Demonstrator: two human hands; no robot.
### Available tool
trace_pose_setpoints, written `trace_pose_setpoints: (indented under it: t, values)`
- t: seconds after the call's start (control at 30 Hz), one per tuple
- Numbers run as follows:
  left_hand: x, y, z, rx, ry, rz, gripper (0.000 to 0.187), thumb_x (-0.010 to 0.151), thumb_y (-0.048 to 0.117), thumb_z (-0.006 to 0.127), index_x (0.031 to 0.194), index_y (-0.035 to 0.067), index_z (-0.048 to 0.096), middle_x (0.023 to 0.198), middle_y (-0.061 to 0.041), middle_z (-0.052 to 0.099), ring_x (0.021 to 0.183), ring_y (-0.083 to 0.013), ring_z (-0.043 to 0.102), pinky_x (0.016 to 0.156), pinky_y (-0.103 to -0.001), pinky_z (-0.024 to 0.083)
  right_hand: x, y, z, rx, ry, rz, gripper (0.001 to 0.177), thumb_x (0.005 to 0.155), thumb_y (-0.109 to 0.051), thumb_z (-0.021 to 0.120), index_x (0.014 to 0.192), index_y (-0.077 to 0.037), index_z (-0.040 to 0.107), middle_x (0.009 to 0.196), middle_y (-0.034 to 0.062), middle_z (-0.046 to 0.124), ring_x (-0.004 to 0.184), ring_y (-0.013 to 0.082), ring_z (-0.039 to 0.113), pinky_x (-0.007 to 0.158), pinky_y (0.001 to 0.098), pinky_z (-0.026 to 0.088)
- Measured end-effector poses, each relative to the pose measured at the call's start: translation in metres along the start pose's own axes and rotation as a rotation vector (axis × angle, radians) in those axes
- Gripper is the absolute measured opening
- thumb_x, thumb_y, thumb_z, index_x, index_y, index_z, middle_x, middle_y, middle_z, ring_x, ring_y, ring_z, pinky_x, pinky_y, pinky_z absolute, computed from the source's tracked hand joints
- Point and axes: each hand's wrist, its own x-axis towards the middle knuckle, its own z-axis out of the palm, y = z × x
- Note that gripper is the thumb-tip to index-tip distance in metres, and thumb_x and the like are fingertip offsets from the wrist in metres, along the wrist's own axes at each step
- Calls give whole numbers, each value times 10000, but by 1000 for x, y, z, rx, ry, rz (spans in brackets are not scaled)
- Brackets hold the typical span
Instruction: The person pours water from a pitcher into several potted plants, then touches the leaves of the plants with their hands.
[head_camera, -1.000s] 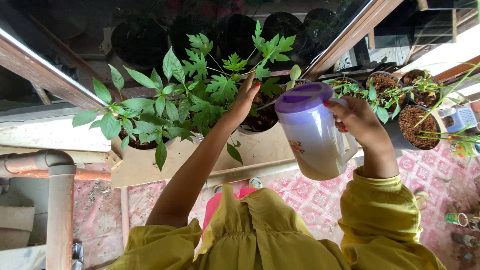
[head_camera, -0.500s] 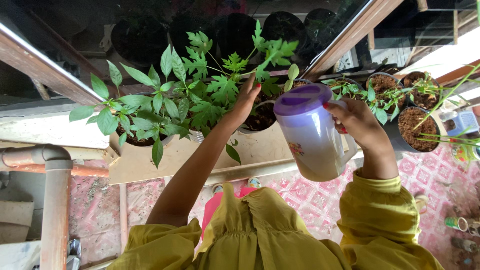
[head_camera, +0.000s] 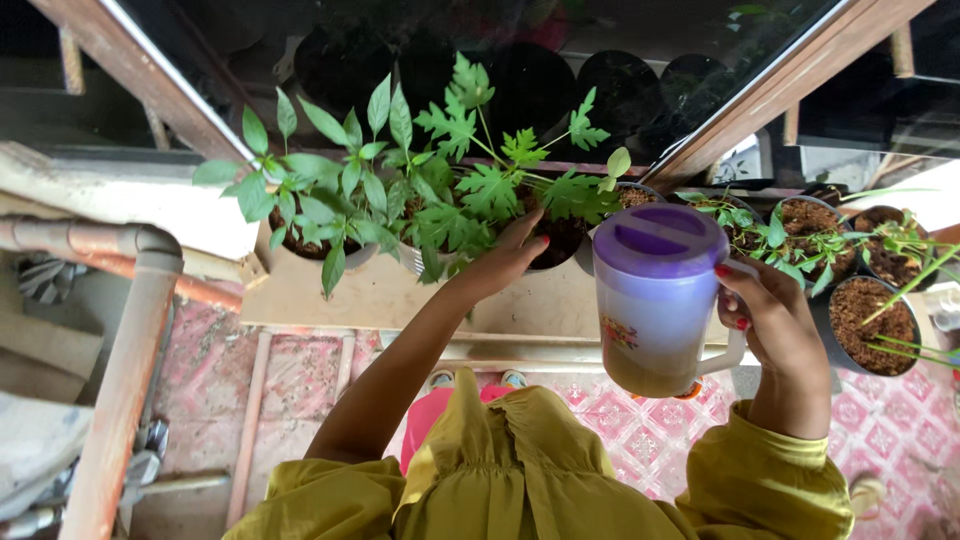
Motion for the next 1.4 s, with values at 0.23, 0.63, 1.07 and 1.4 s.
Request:
trace_pose_setpoints:
  t: [0.23, 0.63, 1.07, 1.4]
  values:
    - [-115, 81, -20, 126, -3, 121, 451, 1073, 316, 477, 1472, 109, 511, 1410, -121, 644, 1284, -251, 637, 1082, -378, 497, -6, -10, -15, 13, -66, -52, 135, 971, -75, 594, 1023, 50, 605, 750, 8, 472, 601, 68, 390, 511, 238, 280]
    - [-189, 122, -62, 447, 746, 203, 254, 993, 46, 619, 1231, 86, 700, 1133, -86, 733, 1059, -251, 677, 943, -406, 534, 3, -47, -11, -69, -344, -229, 96, 1018, -56, 583, 1011, 36, 611, 749, 13, 487, 590, 74, 395, 519, 240, 300]
    - [-124, 79, -126, 1652, 408, 289, 421, 864, 317, 761, 1261, 197, 688, 1366, -15, 614, 1422, -230, 432, 1256, -572, 182, 15, -105, 88, -112, -341, -246, 150, 1016, -87, 629, 900, 7, 610, 769, 12, 522, 598, 72, 413, 520, 250, 286]
    - [-143, 70, -179, 1606, 397, 278, 794, 750, 547, 789, 1406, 138, 608, 1380, -71, 587, 1411, -252, 415, 1233, -581, 152, 28, -110, 161, -359, -263, -204, 189, 992, -190, 673, 865, -54, 638, 703, 15, 561, 590, 93, 486, 537, 273, 384]
